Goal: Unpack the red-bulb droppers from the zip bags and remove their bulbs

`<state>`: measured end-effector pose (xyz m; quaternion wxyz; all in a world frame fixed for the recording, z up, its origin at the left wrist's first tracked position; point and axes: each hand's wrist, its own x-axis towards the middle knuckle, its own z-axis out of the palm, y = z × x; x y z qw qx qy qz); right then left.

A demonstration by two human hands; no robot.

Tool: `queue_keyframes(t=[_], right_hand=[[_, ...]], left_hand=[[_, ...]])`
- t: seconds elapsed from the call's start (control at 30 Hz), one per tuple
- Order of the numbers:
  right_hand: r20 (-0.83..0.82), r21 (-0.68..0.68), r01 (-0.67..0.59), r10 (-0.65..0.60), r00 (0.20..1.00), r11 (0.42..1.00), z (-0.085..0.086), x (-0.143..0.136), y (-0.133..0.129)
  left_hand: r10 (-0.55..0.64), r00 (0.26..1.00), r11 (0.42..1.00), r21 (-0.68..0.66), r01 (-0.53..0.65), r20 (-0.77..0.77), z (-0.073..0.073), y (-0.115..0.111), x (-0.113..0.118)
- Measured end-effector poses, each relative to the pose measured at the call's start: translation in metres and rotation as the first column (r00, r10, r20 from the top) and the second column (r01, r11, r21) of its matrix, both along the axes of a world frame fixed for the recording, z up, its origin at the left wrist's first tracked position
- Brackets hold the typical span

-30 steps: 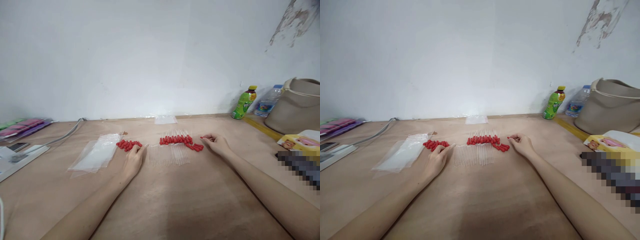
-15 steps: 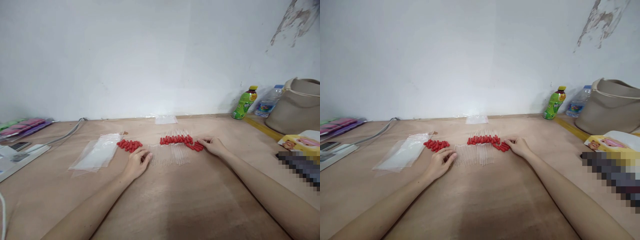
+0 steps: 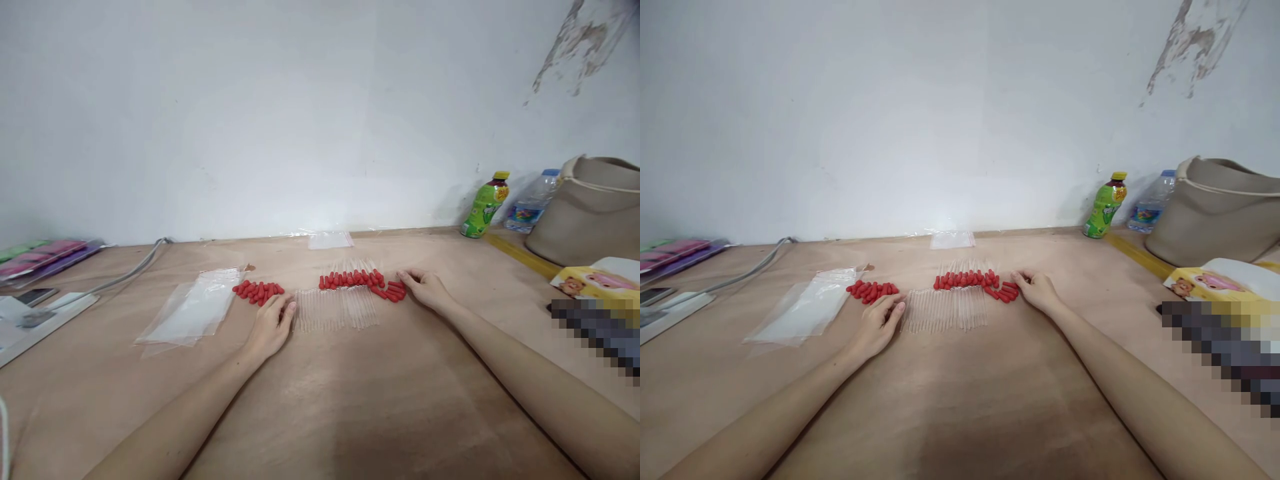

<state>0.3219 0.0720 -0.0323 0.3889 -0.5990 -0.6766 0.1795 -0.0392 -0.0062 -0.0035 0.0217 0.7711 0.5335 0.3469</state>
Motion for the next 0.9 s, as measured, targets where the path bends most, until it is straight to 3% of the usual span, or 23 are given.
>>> queue_keyframes(t=[0.13, 0.33, 0.57, 0.9], right_hand=[[0.028, 0.032, 0.050, -0.051, 0.998, 0.998, 0.008, -0.004, -0.001], [0.147, 0.120, 0.045, -0.063, 0.987, 0.992, 0.034, -0.029, -0.010], [0.357, 0.194, 0.170, -0.231, 0.905, 0.966, 0.044, -0.059, -0.012], [0.130, 0.100, 0.321, -0.332, 0.934, 0.942, 0.051, -0.061, -0.004]], left_hand=[[-0.017, 1.000, 0.999, 0.041, 0.017, -0.003, 0.001, 0.000, 0.000], [-0.022, 1.000, 0.998, 0.058, 0.022, 0.009, -0.002, 0.000, -0.001], [-0.068, 0.996, 0.977, 0.197, 0.079, -0.063, 0.000, -0.007, 0.004], [-0.074, 0.993, 0.966, 0.240, 0.094, -0.088, 0.003, -0.007, 0.008]])
